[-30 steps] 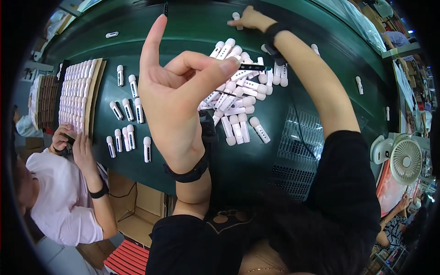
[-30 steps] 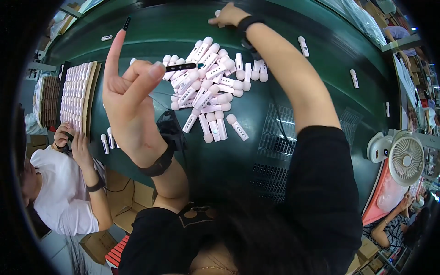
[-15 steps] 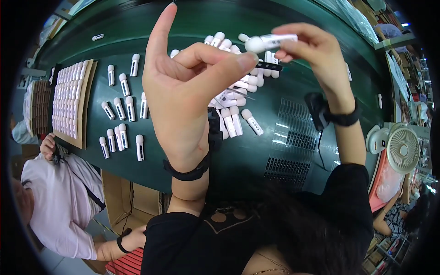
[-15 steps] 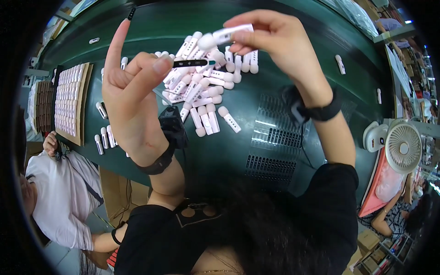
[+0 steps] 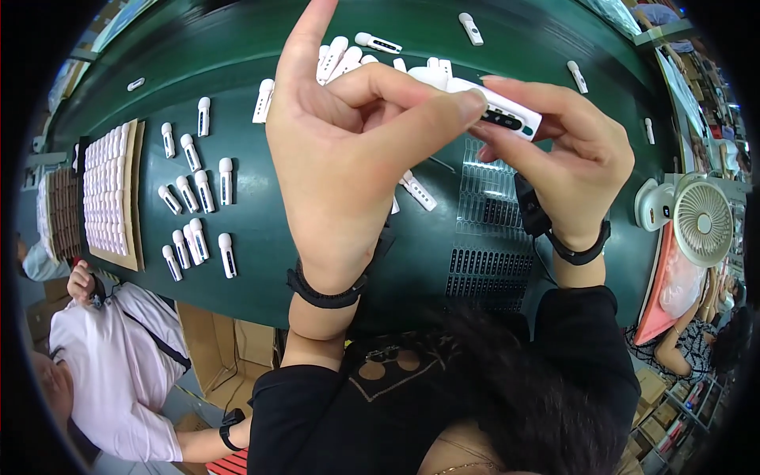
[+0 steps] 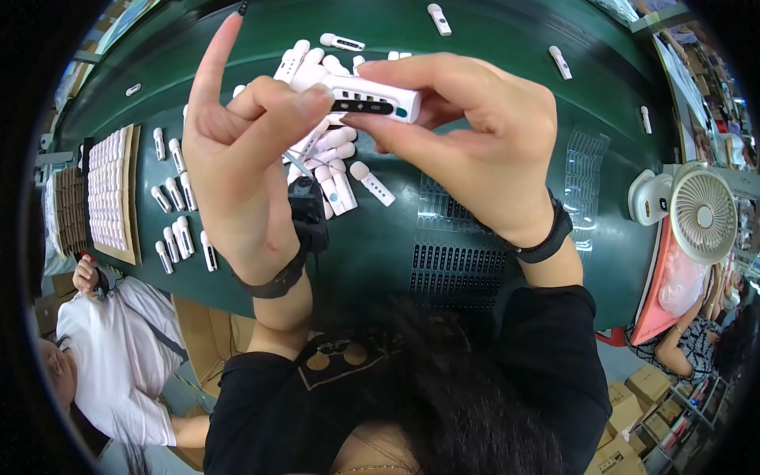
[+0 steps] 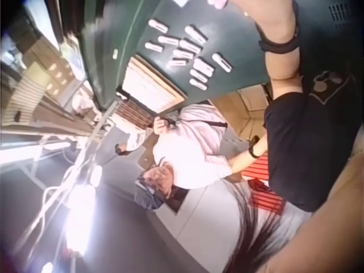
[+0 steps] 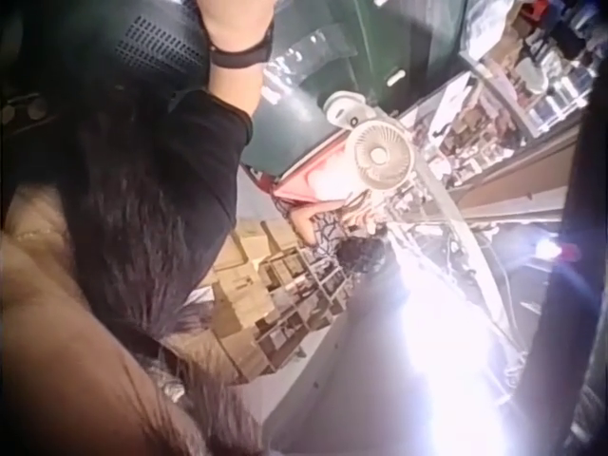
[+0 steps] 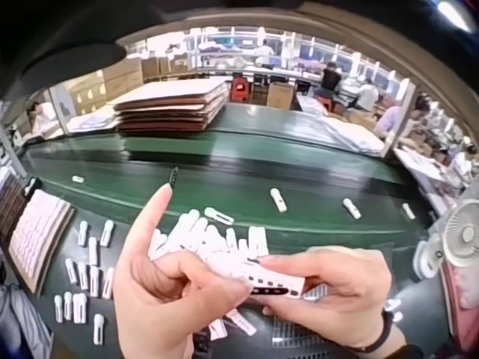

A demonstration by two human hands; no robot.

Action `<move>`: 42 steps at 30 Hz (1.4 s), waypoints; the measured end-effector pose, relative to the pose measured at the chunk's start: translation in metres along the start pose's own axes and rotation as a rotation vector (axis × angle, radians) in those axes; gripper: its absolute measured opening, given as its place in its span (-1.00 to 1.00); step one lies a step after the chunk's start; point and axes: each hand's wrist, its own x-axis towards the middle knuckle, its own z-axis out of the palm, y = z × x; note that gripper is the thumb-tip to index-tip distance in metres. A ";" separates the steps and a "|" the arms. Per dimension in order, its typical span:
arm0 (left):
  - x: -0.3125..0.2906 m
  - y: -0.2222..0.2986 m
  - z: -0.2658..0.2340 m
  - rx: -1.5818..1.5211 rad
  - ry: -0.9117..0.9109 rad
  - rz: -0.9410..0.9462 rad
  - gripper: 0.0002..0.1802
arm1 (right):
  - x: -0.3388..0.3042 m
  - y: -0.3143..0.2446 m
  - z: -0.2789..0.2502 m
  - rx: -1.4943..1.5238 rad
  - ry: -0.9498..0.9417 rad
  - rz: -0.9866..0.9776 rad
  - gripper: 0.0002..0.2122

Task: The person picks up a white device and a black component, presses the component into the device, and sets it down. They then peel a black sticker from a sheet and press it onto the device before setting it aside.

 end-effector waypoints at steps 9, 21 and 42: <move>-0.001 -0.007 -0.004 0.051 -0.016 -0.002 -0.28 | -0.001 0.002 0.000 -0.047 -0.012 -0.048 -0.74; -0.005 -0.015 -0.005 0.129 -0.030 0.006 -0.30 | -0.003 0.003 0.000 -0.036 -0.003 -0.012 -0.76; 0.012 -0.034 -0.002 0.257 -0.029 0.062 -0.32 | -0.001 0.012 -0.007 -0.047 -0.046 -0.096 -0.78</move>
